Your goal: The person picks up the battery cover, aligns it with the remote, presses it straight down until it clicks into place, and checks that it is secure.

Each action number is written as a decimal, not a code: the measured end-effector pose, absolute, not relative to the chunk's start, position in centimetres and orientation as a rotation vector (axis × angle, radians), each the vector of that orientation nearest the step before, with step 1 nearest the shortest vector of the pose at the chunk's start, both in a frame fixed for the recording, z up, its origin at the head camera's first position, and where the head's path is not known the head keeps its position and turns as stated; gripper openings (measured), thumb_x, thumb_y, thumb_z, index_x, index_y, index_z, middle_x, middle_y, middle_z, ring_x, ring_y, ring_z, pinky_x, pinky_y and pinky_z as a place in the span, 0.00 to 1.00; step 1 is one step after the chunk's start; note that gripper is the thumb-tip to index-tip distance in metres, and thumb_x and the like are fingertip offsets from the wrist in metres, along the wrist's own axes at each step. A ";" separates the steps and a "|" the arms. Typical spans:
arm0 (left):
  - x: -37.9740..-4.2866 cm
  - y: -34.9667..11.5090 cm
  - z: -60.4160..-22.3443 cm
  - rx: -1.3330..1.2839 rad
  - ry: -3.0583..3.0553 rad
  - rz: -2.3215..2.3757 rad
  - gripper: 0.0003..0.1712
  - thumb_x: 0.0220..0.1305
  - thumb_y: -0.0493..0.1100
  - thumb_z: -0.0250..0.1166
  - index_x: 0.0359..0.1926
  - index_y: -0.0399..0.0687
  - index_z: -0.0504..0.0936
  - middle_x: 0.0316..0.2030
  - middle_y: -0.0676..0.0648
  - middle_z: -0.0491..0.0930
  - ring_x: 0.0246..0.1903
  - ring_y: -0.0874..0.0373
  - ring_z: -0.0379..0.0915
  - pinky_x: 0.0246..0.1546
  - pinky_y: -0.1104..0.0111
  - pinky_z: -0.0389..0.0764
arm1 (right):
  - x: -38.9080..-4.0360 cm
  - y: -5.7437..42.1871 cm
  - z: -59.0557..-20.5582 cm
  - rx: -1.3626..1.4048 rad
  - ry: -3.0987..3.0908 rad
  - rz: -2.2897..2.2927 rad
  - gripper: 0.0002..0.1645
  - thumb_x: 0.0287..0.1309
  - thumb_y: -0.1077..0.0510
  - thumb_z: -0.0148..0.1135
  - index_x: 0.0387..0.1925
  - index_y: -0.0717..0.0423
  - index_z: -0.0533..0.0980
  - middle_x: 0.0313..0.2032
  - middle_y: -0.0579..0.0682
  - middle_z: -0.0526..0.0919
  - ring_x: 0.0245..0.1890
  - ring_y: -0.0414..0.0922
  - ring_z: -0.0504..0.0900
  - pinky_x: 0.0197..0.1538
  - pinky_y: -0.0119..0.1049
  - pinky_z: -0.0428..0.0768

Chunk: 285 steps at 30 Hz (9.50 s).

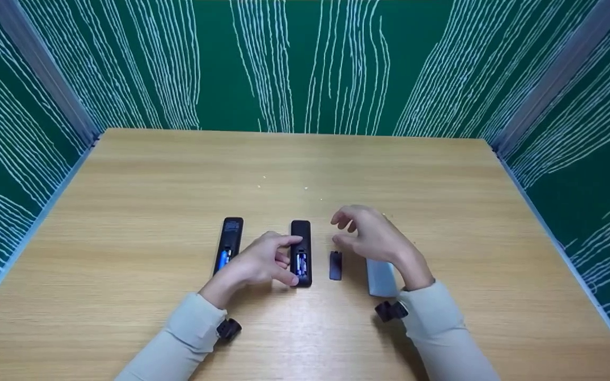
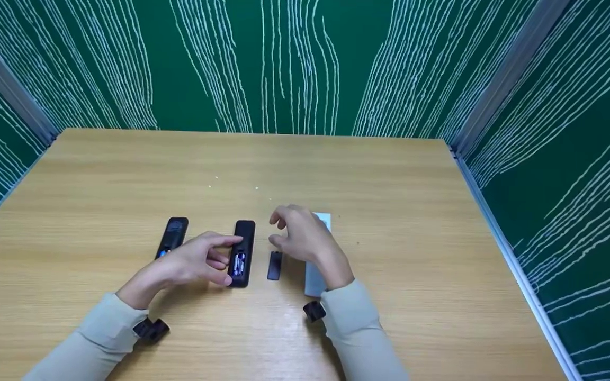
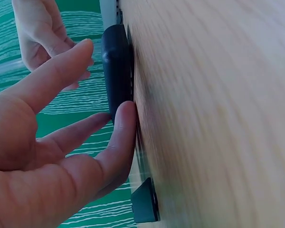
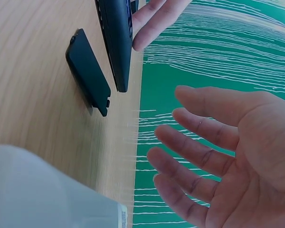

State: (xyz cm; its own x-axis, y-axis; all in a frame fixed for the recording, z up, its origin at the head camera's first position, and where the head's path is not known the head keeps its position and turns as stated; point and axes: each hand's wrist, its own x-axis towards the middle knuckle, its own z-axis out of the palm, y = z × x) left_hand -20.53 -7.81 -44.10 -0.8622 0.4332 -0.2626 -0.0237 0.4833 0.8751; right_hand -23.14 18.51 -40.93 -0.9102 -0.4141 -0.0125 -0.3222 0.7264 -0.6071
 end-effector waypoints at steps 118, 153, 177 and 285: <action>-20.5 -7.7 -44.1 0.356 2.360 1.290 0.55 0.46 0.23 0.79 0.78 0.44 0.71 0.57 0.38 0.70 0.50 0.51 0.80 0.52 0.66 0.85 | -23.8 17.6 -42.7 -0.621 2.697 -1.073 0.05 0.67 0.65 0.69 0.40 0.53 0.86 0.29 0.44 0.86 0.28 0.40 0.79 0.31 0.32 0.75; -20.5 -7.8 -44.0 0.392 2.359 1.294 0.54 0.49 0.23 0.78 0.78 0.41 0.69 0.57 0.37 0.70 0.51 0.49 0.81 0.55 0.64 0.85 | -22.2 13.7 -43.2 -0.529 2.577 -1.383 0.05 0.67 0.65 0.70 0.42 0.54 0.86 0.33 0.47 0.88 0.33 0.43 0.82 0.36 0.31 0.76; -20.6 -7.8 -44.2 0.403 2.352 1.302 0.54 0.48 0.21 0.78 0.78 0.39 0.69 0.56 0.36 0.69 0.51 0.49 0.83 0.50 0.67 0.87 | -22.0 13.6 -43.5 -0.594 2.550 -1.318 0.04 0.65 0.64 0.72 0.40 0.54 0.85 0.32 0.45 0.88 0.34 0.40 0.84 0.38 0.31 0.77; -20.6 -7.7 -43.9 0.361 2.370 1.287 0.55 0.48 0.23 0.79 0.78 0.41 0.69 0.58 0.38 0.70 0.49 0.52 0.81 0.52 0.67 0.84 | -24.2 12.9 -43.4 -0.573 2.541 -1.074 0.05 0.66 0.57 0.73 0.36 0.55 0.86 0.27 0.45 0.85 0.26 0.39 0.77 0.33 0.32 0.75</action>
State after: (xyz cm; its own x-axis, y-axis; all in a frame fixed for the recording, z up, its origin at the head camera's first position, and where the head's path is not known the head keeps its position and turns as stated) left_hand -20.57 -7.70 -43.90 -0.8789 0.4146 -0.2358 0.0280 0.5384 0.8422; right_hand -24.21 12.86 -43.40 -0.8673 -0.4789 -0.1359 -0.2362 0.6363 -0.7344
